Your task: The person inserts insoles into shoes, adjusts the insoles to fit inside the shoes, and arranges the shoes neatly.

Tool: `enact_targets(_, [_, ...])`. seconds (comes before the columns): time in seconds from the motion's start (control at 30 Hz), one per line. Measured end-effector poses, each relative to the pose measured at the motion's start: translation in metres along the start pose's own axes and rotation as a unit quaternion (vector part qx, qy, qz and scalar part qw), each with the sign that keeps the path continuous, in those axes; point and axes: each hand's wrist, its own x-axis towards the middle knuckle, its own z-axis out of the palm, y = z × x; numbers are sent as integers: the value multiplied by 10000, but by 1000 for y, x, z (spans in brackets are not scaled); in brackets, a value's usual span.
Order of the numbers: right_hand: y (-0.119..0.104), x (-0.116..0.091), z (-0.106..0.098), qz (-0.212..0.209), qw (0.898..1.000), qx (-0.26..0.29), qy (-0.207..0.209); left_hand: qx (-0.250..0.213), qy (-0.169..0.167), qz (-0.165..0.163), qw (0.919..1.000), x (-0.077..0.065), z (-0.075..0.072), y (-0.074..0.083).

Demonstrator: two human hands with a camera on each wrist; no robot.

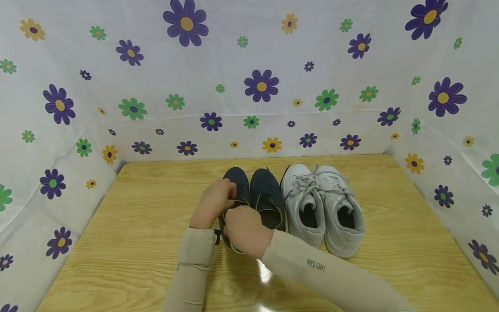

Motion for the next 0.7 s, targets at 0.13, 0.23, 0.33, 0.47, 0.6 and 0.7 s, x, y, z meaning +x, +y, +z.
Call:
enact_targets(0.13, [3,12,6,232,9995,213,-27,-23,32,81,10000,-2,-1,1])
enact_targets(0.23, [3,11,9,470,9983,350,3,-67,69,140,9999,-2,-1,0])
enact_targets(0.33, [2,1,7,431,9986,293,-32,-95,110,197,9997,-1,0,-2])
enact_targets(0.47, [-1,-17,-2,317,9981,516,-116,-95,148,254,9995,0,0,-4])
enact_targets(0.6, [-2,-24,-7,261,9978,611,-16,-123,180,281,9994,1,-1,-3])
enact_targets(0.7, [-2,-22,-4,278,9984,487,62,-93,183,302,9993,1,-1,-2])
